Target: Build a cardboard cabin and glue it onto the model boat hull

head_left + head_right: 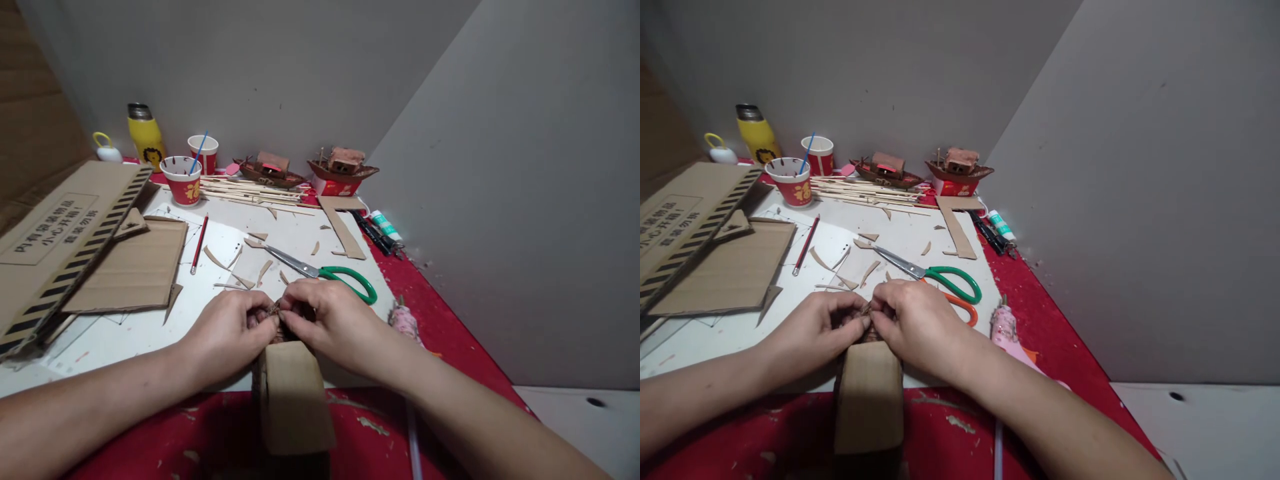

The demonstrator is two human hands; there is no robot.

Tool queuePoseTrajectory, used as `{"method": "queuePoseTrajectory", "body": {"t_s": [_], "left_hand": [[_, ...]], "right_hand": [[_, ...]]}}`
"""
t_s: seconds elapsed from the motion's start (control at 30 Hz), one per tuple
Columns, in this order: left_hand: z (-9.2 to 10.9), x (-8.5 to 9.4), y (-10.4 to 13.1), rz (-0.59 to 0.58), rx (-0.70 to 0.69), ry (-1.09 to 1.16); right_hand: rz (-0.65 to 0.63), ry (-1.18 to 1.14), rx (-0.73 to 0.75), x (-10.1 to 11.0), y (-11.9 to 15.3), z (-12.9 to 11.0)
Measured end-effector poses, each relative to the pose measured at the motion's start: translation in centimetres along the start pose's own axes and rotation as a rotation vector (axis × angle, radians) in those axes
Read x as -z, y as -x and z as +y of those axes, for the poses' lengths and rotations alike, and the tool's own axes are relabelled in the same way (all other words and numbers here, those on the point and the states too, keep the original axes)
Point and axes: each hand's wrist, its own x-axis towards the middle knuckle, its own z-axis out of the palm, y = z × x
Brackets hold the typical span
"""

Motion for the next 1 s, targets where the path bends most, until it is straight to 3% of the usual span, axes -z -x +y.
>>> {"method": "queuePoseTrajectory", "body": {"t_s": [0.2, 0.37, 0.6, 0.83, 1.0], "left_hand": [[0.2, 0.1, -0.1, -0.001, -0.013, 0.031], [0.4, 0.0, 0.1, 0.033, -0.025, 0.002], [0.9, -0.1, 0.5, 0.054, -0.044, -0.050], [1.0, 0.7, 0.2, -0.040, 0.032, 0.250], [1.3, 0.8, 0.3, -0.040, -0.002, 0.157]], "right_hand": [[0.028, 0.022, -0.133, 1.2, 0.7, -0.2], [-0.074, 0.005, -0.185, 0.5, 1.1, -0.1], [-0.111, -0.078, -0.148, 0.3, 0.3, -0.6], [-0.068, -0.244, -0.120, 0.6, 0.3, 0.2], [-0.159, -0.359, -0.121, 1.0, 0.5, 0.4]]}}
